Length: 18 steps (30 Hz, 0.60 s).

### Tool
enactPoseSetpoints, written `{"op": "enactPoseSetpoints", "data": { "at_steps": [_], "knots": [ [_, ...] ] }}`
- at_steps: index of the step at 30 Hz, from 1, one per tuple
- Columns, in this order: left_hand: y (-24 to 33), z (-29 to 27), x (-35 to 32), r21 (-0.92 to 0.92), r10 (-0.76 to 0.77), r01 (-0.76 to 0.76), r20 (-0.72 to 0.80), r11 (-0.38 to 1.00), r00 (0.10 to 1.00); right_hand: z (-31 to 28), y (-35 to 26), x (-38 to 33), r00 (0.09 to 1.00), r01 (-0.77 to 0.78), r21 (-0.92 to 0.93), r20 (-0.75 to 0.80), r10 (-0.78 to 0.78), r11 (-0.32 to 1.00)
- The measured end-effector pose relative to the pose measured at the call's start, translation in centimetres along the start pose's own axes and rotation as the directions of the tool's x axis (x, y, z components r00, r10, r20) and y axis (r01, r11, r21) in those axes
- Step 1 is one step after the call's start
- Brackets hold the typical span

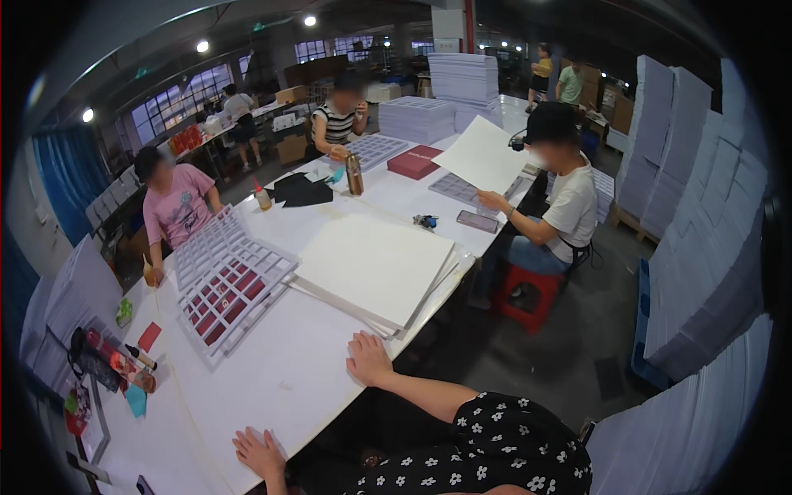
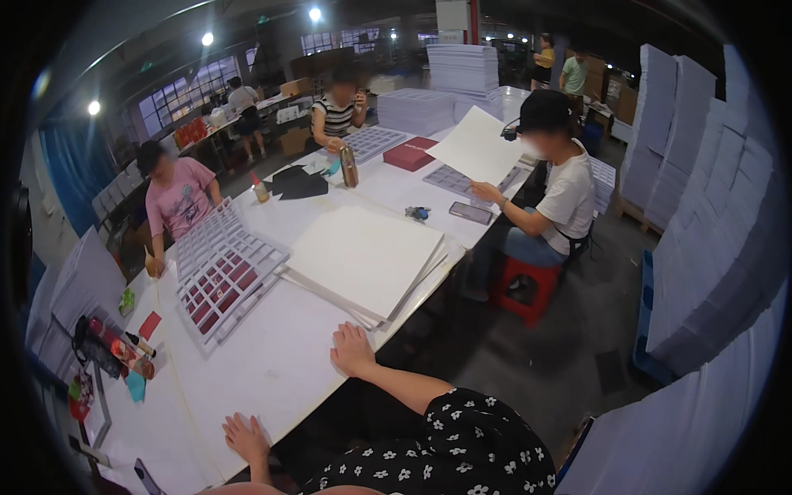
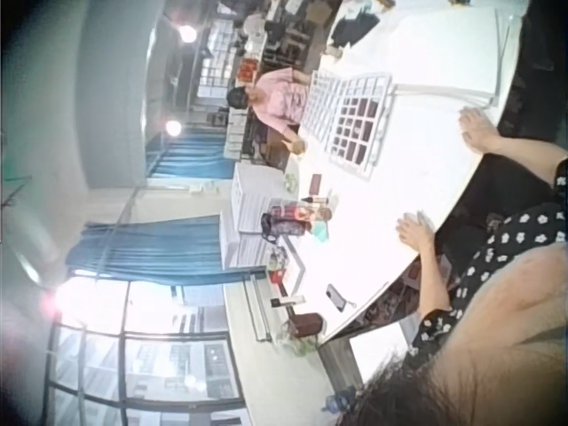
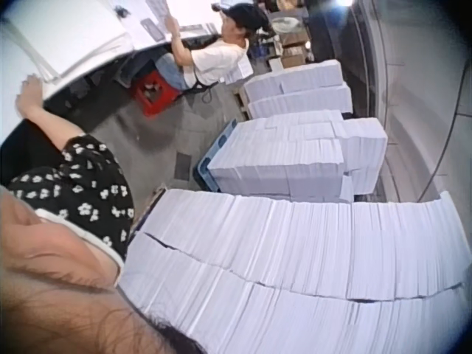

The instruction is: The person assembles white cardboard boxes by inserting a grid-like plastic insert into the box base and then folding the side flaps inward to secure the structure. The process is repeated for multiple units on a large white table.

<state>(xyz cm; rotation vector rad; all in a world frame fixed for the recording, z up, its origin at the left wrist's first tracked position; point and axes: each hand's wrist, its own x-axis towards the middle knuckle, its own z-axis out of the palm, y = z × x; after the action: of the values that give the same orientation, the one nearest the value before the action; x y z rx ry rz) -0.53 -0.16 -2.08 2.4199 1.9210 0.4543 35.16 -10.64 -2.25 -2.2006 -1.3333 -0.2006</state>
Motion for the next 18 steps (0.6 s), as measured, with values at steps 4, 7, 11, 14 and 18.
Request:
{"op": "enactPoseSetpoints", "data": {
  "at_steps": [4,7,11,14,18],
  "knots": [
    [-0.1,-0.3,0.2,-0.001,-0.005,0.005,-0.002,1.000,1.000,0.9,-0.3,0.6,0.998,0.064,-0.050,-0.005,-0.065,0.997],
    [-1.4,0.5,0.3,-0.005,0.006,-0.006,-0.007,1.000,1.000,2.5,0.1,0.8,0.989,0.111,-0.055,-0.095,-0.115,0.992],
    [-0.3,-0.2,0.8,-0.004,0.040,-0.040,0.015,0.999,0.999,1.4,0.4,0.1,0.992,0.119,-0.058,-0.037,-0.121,0.991],
    [1.2,-2.3,4.4,-0.025,0.244,-0.244,-0.006,0.969,0.970,0.8,0.0,0.3,0.988,0.153,-0.027,-0.029,-0.154,0.988],
    [4.2,-2.5,12.3,-0.096,0.388,-0.403,-0.143,0.910,0.911,0.4,-0.9,0.5,0.983,0.182,-0.017,0.001,-0.182,0.983]
  ]
}}
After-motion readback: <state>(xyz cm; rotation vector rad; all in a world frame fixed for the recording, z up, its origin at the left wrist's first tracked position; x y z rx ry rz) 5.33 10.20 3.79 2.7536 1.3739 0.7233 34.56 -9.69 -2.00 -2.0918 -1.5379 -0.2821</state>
